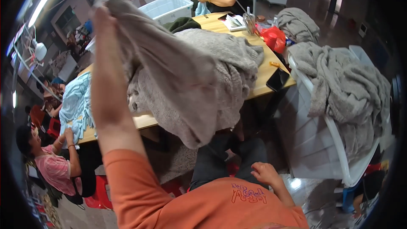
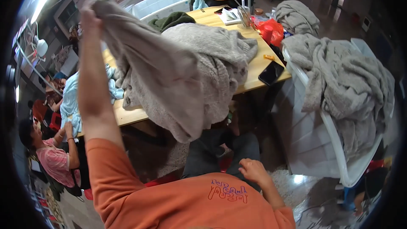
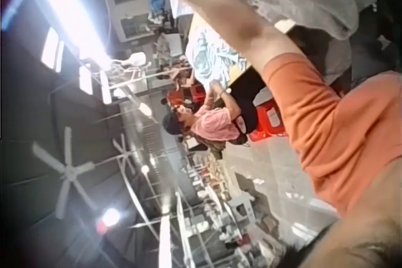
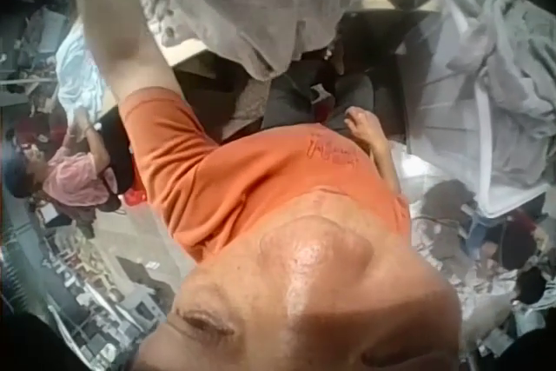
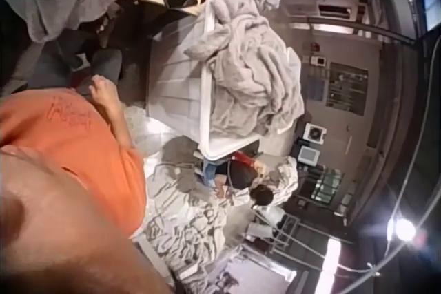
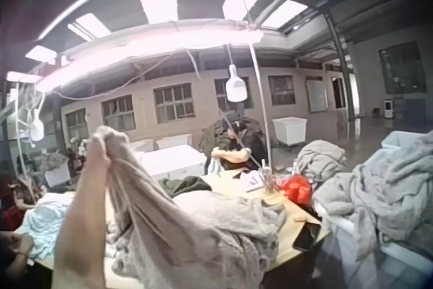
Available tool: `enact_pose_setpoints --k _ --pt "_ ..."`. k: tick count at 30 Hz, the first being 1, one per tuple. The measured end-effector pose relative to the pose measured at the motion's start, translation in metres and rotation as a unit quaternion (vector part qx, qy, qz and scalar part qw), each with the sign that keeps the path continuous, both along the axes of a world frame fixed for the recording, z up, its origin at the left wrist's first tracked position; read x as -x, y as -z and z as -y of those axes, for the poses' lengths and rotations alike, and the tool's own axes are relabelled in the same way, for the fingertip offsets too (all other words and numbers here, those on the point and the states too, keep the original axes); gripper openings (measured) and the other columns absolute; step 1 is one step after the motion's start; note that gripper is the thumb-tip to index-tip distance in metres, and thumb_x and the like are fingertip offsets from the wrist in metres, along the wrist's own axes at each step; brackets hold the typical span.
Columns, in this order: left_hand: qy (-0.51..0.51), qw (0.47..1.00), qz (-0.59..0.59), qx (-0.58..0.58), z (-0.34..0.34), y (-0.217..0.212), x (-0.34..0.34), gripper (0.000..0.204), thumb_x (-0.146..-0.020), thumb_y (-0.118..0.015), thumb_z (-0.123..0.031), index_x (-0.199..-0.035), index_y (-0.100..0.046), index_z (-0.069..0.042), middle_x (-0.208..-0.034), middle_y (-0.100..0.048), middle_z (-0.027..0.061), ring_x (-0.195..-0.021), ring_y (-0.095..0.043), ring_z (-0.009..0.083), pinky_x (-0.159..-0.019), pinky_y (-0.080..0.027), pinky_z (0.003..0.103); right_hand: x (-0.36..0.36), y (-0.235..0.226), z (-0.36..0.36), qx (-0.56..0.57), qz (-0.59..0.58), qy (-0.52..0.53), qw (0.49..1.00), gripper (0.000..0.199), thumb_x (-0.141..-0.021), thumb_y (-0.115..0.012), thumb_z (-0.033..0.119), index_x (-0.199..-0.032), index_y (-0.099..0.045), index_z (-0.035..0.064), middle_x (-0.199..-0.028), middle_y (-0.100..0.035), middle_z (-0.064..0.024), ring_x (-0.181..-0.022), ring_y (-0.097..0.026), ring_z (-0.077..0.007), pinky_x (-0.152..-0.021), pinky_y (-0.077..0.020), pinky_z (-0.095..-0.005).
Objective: The worker is inspecting pieces of grey fleece fabric, picking off lint or loose threads with their fingers and organizing the pieces.
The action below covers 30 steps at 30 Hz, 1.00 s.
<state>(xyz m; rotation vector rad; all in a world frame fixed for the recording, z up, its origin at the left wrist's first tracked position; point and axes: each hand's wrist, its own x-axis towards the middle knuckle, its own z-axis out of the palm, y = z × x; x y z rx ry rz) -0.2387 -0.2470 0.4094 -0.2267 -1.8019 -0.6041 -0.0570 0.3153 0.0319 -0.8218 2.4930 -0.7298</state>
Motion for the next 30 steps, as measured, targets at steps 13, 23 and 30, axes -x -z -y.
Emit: enact_pose_setpoints --k 13,23,30 --pt "0.017 0.934 -0.071 0.351 -0.277 -0.08 -0.093 0.033 -0.071 -0.062 -0.004 -0.104 -0.057 0.001 -0.091 -0.062 0.0165 -0.079 -0.062 0.0215 -0.065 -0.051 0.031 0.006 -0.054 -0.012 0.398 -0.118 0.234 0.879 0.027 -0.075 -0.063 -0.002 -0.101 -0.058 0.0025 -0.09 -0.059 -0.008 -0.06 -0.056 -0.0117 -0.053 -0.0451 -0.0244" --pt "0.055 0.819 -0.298 0.487 -0.388 -0.064 -0.117 0.028 -0.071 -0.064 -0.008 -0.096 -0.058 0.0 -0.082 -0.061 0.0143 -0.069 -0.061 0.0223 -0.055 -0.048 0.03 0.046 -0.092 -0.018 0.431 -0.138 0.066 0.889 0.095 -0.056 -0.08 0.017 -0.137 -0.031 0.0015 -0.134 -0.042 -0.0151 -0.126 -0.039 -0.0262 -0.104 -0.0287 -0.0361" --pt "0.008 0.734 -0.45 0.508 -0.353 -0.105 -0.128 0.024 -0.071 -0.066 -0.01 -0.091 -0.059 0.0 -0.075 -0.06 0.0127 -0.062 -0.06 0.0229 -0.047 -0.046 0.03 0.058 -0.066 0.058 0.392 -0.08 0.037 0.916 0.061 -0.063 -0.079 0.015 -0.115 -0.053 -0.0019 -0.109 -0.059 -0.0184 -0.102 -0.057 -0.0276 -0.086 -0.0441 -0.0351"
